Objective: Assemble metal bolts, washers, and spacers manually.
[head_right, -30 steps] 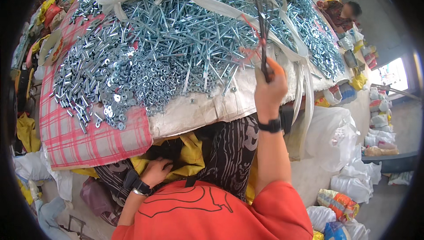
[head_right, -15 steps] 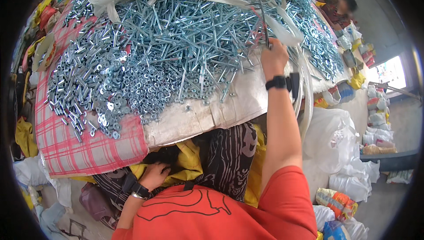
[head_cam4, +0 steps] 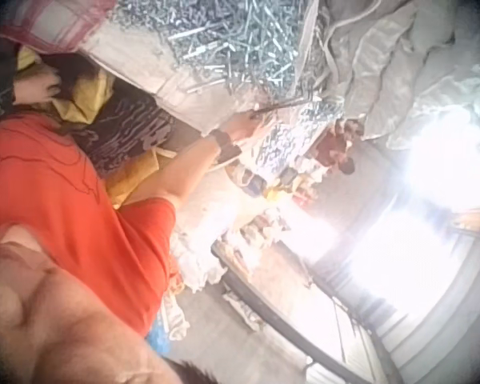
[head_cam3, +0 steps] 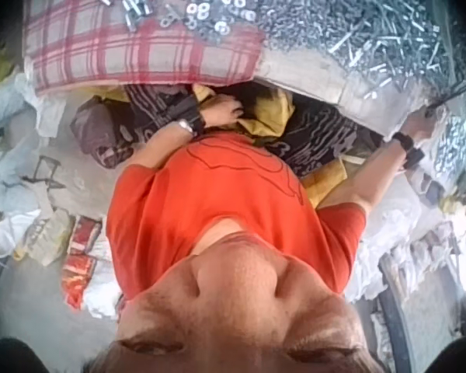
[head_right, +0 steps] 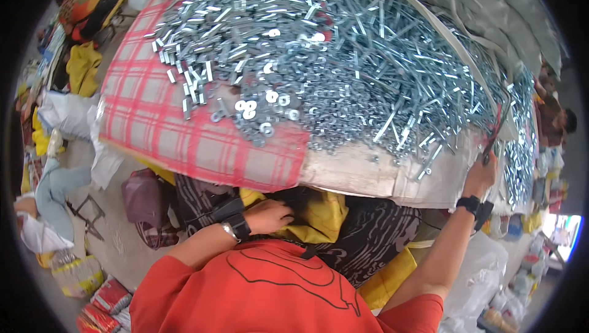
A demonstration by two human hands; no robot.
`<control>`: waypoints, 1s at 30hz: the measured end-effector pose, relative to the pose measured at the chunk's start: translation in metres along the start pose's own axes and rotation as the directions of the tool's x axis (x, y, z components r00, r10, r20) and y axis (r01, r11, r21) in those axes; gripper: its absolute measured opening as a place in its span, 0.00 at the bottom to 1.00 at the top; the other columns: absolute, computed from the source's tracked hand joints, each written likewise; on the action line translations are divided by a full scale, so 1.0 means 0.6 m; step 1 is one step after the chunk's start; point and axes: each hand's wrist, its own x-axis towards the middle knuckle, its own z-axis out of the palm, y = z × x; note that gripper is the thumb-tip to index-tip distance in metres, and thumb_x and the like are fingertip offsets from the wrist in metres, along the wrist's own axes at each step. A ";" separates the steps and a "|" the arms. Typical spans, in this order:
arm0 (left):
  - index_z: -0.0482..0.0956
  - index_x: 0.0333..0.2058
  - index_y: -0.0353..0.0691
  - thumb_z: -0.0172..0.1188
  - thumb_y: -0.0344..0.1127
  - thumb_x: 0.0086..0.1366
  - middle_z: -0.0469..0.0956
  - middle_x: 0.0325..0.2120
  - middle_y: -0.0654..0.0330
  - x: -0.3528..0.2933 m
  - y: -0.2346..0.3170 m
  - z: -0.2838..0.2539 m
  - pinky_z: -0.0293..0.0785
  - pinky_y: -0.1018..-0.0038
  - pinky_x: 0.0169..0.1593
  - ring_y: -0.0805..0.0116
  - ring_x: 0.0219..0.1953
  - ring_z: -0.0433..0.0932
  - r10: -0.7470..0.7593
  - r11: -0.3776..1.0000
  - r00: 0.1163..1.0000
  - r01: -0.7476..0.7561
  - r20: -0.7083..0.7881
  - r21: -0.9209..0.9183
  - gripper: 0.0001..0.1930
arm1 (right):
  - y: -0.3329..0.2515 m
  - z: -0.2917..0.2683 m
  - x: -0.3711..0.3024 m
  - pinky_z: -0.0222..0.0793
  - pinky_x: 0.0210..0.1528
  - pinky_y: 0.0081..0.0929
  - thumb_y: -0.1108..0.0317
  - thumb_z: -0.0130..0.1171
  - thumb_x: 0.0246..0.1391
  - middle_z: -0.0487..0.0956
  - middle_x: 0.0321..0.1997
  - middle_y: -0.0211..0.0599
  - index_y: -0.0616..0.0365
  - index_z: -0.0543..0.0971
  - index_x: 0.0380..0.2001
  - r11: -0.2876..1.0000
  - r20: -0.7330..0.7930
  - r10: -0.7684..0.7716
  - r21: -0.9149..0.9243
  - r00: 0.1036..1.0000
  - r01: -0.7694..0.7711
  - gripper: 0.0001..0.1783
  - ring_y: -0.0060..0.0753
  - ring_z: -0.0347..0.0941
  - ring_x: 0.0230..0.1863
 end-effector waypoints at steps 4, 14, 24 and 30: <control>0.80 0.35 0.37 0.54 0.39 0.63 0.76 0.30 0.49 -0.027 0.035 -0.015 0.72 0.60 0.40 0.47 0.36 0.76 0.081 0.991 0.994 -0.088 -0.076 -0.100 0.12 | -0.034 -0.011 0.003 0.70 0.45 0.35 0.62 0.58 0.55 0.80 0.44 0.42 0.52 0.75 0.54 0.968 0.301 0.195 0.094 0.934 -0.232 0.22 0.42 0.76 0.42; 0.77 0.32 0.33 0.61 0.33 0.62 0.74 0.19 0.62 -0.175 0.055 -0.308 0.68 0.74 0.28 0.76 0.22 0.71 -0.384 0.895 0.244 -0.141 -0.891 -0.424 0.08 | -0.224 -0.154 -0.163 0.71 0.46 0.25 0.78 0.58 0.55 0.80 0.44 0.38 0.59 0.79 0.46 0.860 -0.052 -0.230 0.456 0.972 0.228 0.15 0.30 0.76 0.42; 0.77 0.33 0.33 0.59 0.39 0.60 0.78 0.29 0.45 -0.120 -0.056 -0.370 0.71 0.56 0.38 0.45 0.33 0.77 0.008 0.798 0.445 0.537 -0.896 0.273 0.12 | -0.352 -0.201 -0.278 0.71 0.36 0.31 0.77 0.64 0.45 0.79 0.34 0.41 0.55 0.82 0.40 0.750 0.126 -0.339 0.634 0.932 0.187 0.15 0.42 0.76 0.33; 0.79 0.36 0.32 0.59 0.42 0.61 0.80 0.26 0.48 -0.101 -0.066 -0.388 0.72 0.62 0.38 0.53 0.30 0.79 -0.230 0.932 0.257 0.337 -0.939 -0.135 0.16 | -0.310 -0.151 -0.200 0.70 0.37 0.31 0.74 0.61 0.50 0.78 0.35 0.41 0.52 0.82 0.41 0.837 0.131 -0.125 0.546 0.983 0.033 0.13 0.42 0.76 0.33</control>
